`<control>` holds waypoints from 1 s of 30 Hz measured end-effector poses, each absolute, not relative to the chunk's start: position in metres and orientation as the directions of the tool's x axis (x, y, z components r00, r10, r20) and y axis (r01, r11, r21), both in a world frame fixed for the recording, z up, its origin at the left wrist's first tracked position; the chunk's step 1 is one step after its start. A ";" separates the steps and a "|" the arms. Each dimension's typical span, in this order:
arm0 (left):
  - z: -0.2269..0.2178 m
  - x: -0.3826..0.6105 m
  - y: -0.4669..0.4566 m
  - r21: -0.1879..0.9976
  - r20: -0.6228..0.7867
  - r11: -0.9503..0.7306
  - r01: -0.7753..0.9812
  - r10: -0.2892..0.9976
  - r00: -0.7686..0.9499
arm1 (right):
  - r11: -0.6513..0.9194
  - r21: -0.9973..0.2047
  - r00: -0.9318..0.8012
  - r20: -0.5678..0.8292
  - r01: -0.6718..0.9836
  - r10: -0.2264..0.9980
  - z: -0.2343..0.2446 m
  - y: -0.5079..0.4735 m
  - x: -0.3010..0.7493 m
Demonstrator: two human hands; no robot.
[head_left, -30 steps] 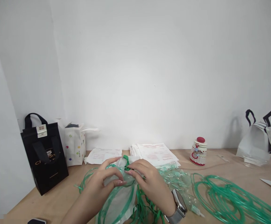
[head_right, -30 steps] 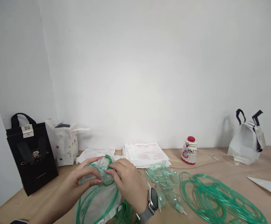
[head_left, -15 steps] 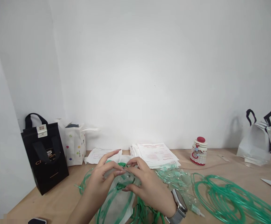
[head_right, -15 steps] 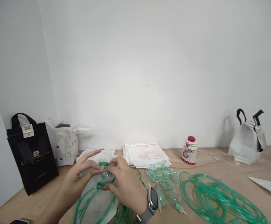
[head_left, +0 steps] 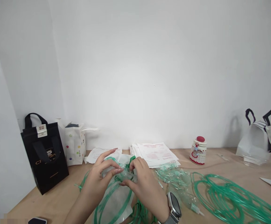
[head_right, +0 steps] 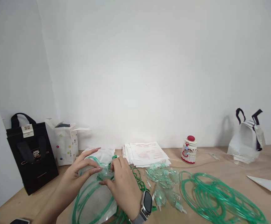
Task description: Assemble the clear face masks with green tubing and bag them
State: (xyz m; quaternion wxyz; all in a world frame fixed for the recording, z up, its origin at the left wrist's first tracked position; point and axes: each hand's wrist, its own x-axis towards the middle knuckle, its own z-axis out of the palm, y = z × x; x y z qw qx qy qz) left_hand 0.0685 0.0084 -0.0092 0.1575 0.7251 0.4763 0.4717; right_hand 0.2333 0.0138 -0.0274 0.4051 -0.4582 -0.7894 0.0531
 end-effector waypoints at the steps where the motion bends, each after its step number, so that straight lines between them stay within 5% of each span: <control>1: -0.009 0.068 0.009 0.682 0.526 -0.487 0.546 0.845 0.098 | 0.578 -0.439 -0.280 0.574 0.688 0.770 -0.027 0.014 0.234; 13: -0.012 0.065 0.010 0.619 0.614 -0.588 0.521 0.776 0.146 | 0.647 -0.493 -0.537 0.364 0.582 0.761 -0.017 0.013 0.245; 21: -0.010 0.059 0.008 0.671 0.598 -0.562 0.483 0.796 0.095 | 0.680 -0.588 -0.468 0.498 0.437 0.731 -0.014 0.010 0.247; 30: -0.014 0.068 0.009 0.685 0.609 -0.628 0.370 0.772 0.181 | 0.641 -0.437 -0.455 0.461 0.631 0.762 -0.016 0.006 0.234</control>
